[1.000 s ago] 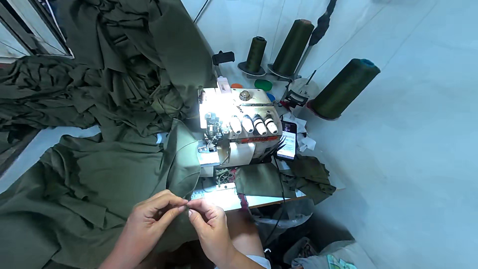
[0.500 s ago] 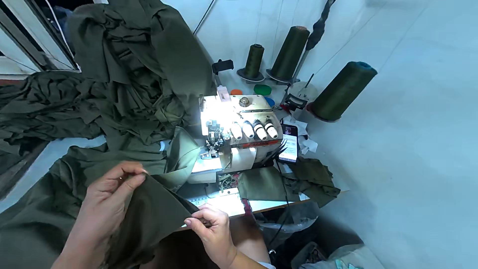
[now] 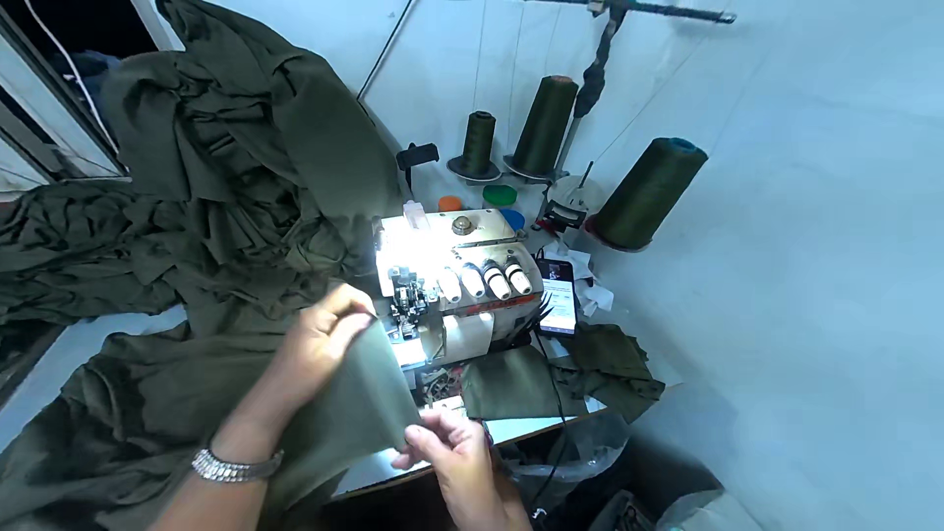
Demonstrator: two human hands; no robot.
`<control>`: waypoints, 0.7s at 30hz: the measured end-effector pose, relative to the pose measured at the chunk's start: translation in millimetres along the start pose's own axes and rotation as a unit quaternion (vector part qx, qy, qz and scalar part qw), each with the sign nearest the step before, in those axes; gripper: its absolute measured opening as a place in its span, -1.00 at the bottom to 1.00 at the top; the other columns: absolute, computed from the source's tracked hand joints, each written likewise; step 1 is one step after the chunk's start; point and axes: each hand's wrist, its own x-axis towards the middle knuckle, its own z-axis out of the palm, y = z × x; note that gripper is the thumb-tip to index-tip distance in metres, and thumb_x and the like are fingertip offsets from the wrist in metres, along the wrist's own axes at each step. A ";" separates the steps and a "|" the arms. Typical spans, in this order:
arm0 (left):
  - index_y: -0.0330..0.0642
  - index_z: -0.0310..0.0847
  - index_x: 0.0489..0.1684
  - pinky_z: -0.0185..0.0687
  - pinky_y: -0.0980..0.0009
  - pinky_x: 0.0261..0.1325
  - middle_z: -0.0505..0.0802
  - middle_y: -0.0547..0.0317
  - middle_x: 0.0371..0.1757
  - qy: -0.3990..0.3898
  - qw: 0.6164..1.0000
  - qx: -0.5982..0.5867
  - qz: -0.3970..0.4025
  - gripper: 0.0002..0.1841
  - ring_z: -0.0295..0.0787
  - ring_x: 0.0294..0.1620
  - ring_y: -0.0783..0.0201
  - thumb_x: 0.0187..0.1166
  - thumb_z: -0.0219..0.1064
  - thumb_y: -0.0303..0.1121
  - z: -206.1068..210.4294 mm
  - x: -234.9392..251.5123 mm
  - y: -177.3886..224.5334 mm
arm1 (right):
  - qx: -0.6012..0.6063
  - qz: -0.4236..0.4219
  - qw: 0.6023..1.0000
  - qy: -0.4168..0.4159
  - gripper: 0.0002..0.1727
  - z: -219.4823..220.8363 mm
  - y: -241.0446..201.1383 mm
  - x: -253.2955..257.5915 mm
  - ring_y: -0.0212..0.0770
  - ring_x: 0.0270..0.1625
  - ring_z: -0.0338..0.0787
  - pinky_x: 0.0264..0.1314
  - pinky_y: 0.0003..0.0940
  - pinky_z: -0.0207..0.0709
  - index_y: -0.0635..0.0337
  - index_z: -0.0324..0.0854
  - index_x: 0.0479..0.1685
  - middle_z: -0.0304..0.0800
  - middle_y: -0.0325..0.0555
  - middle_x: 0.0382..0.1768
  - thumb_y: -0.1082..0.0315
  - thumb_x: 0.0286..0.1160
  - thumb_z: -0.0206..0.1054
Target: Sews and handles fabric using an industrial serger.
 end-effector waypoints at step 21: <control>0.00 0.80 0.33 0.35 -0.31 0.56 0.79 0.00 0.42 0.072 0.938 0.338 0.012 -0.57 0.65 0.53 -0.05 0.69 0.03 -0.36 90.1 -67.5 0.7 | -0.028 0.008 0.999 0.034 -0.85 -19.7 30.8 -29.5 -0.46 -0.46 0.81 -0.30 -0.55 0.73 0.33 0.68 -0.28 0.84 -0.24 -0.49 0.56 0.62 0.21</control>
